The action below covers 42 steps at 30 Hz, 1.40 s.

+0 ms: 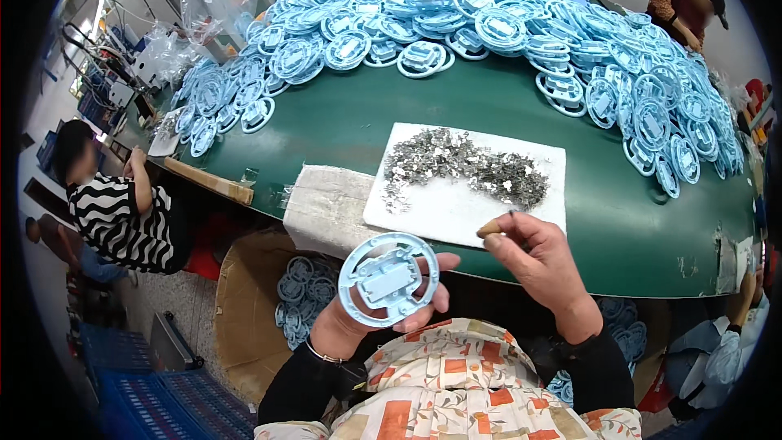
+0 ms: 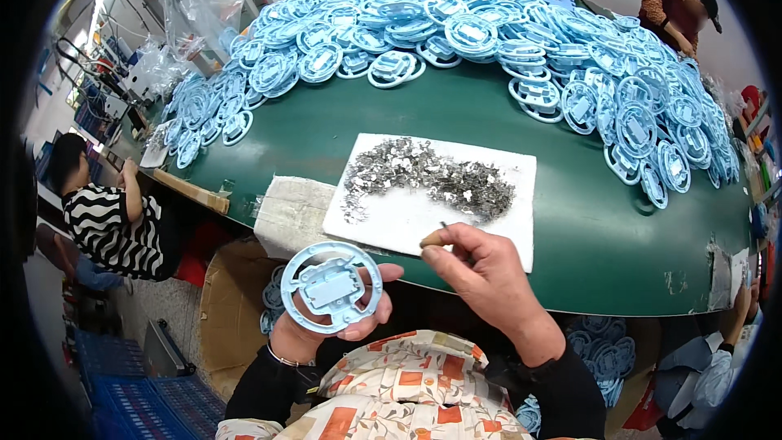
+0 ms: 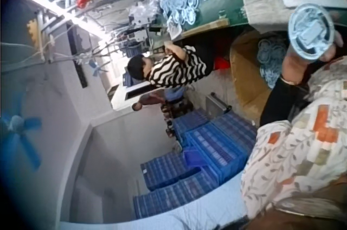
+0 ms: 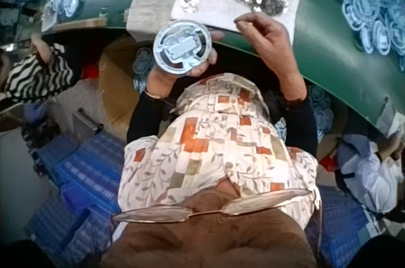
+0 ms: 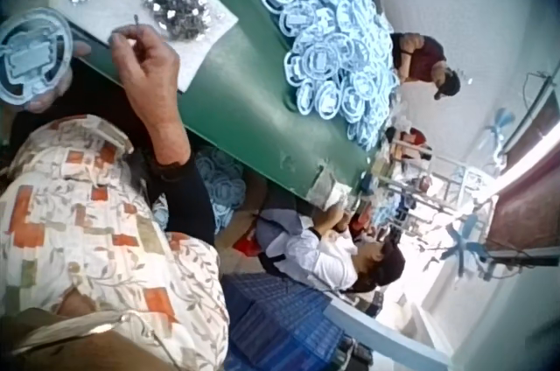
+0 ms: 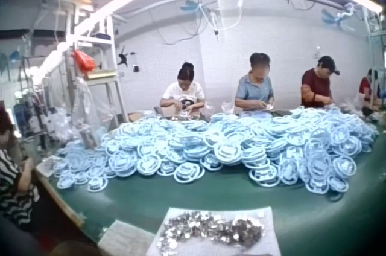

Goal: The person uses a small wooden-handled tool to insert metal pins into light blue plastic rings. They pick up a ring, insert a pin into a slot, and place the finished unit on a growing pile on the table.

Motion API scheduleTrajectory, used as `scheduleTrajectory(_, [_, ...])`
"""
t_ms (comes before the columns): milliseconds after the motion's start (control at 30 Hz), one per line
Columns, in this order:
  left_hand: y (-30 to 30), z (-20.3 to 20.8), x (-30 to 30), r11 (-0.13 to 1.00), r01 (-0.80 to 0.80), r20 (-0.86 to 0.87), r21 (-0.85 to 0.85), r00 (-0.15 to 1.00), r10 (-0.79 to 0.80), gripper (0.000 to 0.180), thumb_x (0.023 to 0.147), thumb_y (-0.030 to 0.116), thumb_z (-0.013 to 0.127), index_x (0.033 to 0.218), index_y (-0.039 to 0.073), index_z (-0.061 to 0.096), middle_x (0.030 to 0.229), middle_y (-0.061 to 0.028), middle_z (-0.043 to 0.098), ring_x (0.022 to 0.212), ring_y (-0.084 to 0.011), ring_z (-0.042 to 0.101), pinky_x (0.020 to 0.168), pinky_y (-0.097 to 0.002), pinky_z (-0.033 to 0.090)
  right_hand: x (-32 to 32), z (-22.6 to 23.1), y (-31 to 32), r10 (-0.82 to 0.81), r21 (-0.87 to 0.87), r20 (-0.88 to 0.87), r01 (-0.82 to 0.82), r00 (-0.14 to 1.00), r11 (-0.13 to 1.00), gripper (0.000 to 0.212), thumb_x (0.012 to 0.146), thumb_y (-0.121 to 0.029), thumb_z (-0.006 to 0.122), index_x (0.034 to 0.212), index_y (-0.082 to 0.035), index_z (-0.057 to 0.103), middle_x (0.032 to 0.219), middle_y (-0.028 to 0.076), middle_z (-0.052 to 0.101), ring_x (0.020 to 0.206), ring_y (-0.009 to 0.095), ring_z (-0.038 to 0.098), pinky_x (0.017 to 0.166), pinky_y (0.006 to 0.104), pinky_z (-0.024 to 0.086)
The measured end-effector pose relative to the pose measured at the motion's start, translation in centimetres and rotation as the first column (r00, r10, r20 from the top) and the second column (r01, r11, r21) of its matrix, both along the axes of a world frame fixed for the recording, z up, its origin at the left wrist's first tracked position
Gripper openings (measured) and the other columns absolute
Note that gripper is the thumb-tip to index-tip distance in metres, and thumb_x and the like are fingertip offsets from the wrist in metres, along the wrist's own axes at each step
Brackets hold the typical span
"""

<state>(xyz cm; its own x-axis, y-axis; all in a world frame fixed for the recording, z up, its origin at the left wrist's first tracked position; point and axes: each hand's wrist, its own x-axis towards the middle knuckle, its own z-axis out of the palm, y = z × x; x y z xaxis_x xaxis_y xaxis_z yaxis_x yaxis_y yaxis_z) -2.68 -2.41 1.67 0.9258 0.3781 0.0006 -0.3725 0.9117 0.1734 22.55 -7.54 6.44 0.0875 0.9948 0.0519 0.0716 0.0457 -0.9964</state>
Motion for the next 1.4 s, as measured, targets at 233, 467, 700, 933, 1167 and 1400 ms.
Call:
scheduleTrajectory(233, [-1.6,-5.7,-19.6,0.924,-0.28,-0.554,0.261,0.741,0.381,0.064,0.103,0.037,0.047,0.147,-0.01,0.044,0.11,-0.0269,0.066,0.072,-0.0281,0.064,0.062,-0.0346,0.051,6.4,-0.4,-3.2,-0.195,0.039,0.13,0.192,0.972,0.981,0.017,0.1,-0.013,0.069,0.093,0.003,0.069,0.07,-0.006,0.056,0.064,0.002,0.045,0.056,0.0205,0.036])
scheduleTrajectory(467, [-1.8,-10.8,-33.3,0.898,0.305,-0.822,0.318,-0.383,0.421,0.043,0.104,0.034,0.046,0.125,0.002,0.065,0.102,-0.0144,0.075,0.083,-0.0194,0.072,0.066,-0.0305,0.052,7.5,-2.2,-4.0,-0.286,0.103,0.28,0.268,0.916,0.958,0.015,0.097,-0.011,0.07,0.09,0.003,0.069,0.064,-0.002,0.056,0.059,0.003,0.046,0.053,0.0222,0.038])
scheduleTrajectory(700, [6.6,8.4,-7.0,0.462,0.478,-0.609,0.747,0.213,0.764,0.028,0.103,0.021,0.055,0.111,-0.002,0.071,0.086,-0.0078,0.073,0.074,-0.0127,0.07,0.065,-0.0243,0.051,7.4,-4.6,-3.8,-0.389,0.204,0.368,0.335,0.844,0.92,0.008,0.094,-0.005,0.07,0.092,0.002,0.071,0.065,0.002,0.062,0.057,0.005,0.052,0.053,0.0223,0.042])
scheduleTrajectory(933, [25.9,6.9,10.6,-0.299,0.74,0.132,0.602,0.277,0.952,0.056,0.089,0.03,0.074,0.133,0.0,0.06,0.128,-0.0213,0.063,0.12,-0.0345,0.061,0.102,-0.0425,0.049,7.4,-4.3,-3.3,-0.363,0.161,0.346,0.326,0.865,0.931,0.006,0.093,-0.002,0.069,0.09,0.002,0.071,0.067,0.003,0.064,0.056,0.004,0.055,0.052,0.0214,0.044])
scheduleTrajectory(1167, [35.4,3.3,15.9,0.09,0.9,-0.169,0.426,-0.018,0.985,0.101,0.071,0.049,0.084,0.152,0.006,0.042,0.142,-0.0251,0.051,0.132,-0.0441,0.051,0.109,-0.0484,0.046,7.6,-4.4,-3.2,-0.374,0.133,0.367,0.35,0.852,0.927,0.004,0.09,-0.003,0.071,0.09,0.001,0.071,0.067,0.004,0.065,0.054,0.006,0.057,0.052,0.0219,0.045])
scheduleTrajectory(1400, [27.3,5.5,15.1,-0.349,0.774,0.159,0.528,0.313,0.936,0.104,0.065,0.029,0.083,0.154,0.002,0.035,0.138,-0.0272,0.048,0.127,-0.0472,0.047,0.11,-0.0498,0.042,7.8,-4.7,-3.5,-0.404,0.185,0.325,0.361,0.855,0.914,0.004,0.09,-0.003,0.071,0.092,0.001,0.071,0.066,0.002,0.064,0.053,0.005,0.055,0.051,0.0214,0.044])
